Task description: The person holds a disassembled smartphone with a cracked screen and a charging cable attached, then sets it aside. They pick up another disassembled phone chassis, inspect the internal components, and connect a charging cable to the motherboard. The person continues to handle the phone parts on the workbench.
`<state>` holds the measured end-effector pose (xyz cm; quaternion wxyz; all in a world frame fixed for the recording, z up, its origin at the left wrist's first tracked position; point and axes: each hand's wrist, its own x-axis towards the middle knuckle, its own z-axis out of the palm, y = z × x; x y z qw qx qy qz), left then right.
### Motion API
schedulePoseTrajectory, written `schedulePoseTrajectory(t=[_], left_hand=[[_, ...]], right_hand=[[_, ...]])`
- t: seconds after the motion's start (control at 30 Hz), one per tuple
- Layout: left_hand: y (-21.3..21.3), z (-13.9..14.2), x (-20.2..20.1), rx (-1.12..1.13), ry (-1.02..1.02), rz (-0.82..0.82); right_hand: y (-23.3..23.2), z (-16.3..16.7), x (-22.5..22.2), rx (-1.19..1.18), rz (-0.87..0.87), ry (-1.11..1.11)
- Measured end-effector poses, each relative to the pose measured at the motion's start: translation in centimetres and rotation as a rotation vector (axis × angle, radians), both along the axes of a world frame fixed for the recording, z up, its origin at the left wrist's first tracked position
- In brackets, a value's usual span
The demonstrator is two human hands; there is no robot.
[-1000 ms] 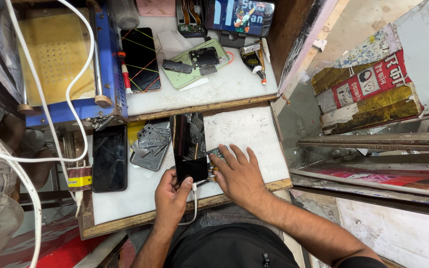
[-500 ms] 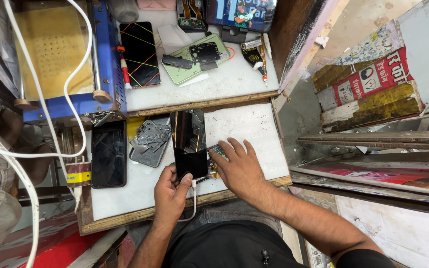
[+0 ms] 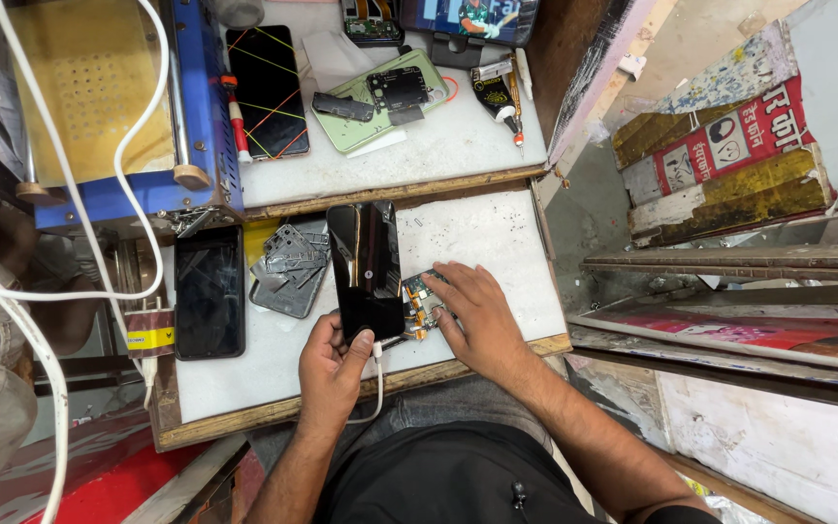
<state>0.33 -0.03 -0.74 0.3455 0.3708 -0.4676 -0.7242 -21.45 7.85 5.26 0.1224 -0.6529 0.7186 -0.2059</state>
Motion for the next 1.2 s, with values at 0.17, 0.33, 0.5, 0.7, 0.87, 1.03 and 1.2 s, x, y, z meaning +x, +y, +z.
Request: schedulePoseTrajectory(t=[0.17, 0.33, 0.5, 0.7, 0.87, 1.03, 1.2], left_hand=[[0.1, -0.2, 0.0, -0.007, -0.001, 0.006], [0.3, -0.4, 0.0, -0.005, -0.019, 0.015], [0.2, -0.2, 0.0, -0.003, -0.018, 0.010], [0.2, 0.0, 0.0, 0.000, -0.034, 0.007], [0.2, 0.1, -0.1, -0.009, -0.038, 0.001], [0.1, 0.2, -0.1, -0.001, -0.040, 0.003], [0.1, 0.2, 0.0, -0.016, -0.040, -0.001]], right_hand=[[0.2, -0.2, -0.2, -0.100, -0.034, -0.051], [0.6, -0.8, -0.2, -0.190, -0.091, -0.085], [1.0, -1.4, -0.4, -0.181, -0.108, -0.109], [1.2, -1.6, -0.5, -0.149, -0.040, -0.093], [1.4, -1.6, -0.6, -0.167, 0.106, -0.122], [1.4, -1.2, -0.3, -0.149, 0.150, -0.015], [1.5, -0.6, -0.2, -0.112, 0.213, 0.097]])
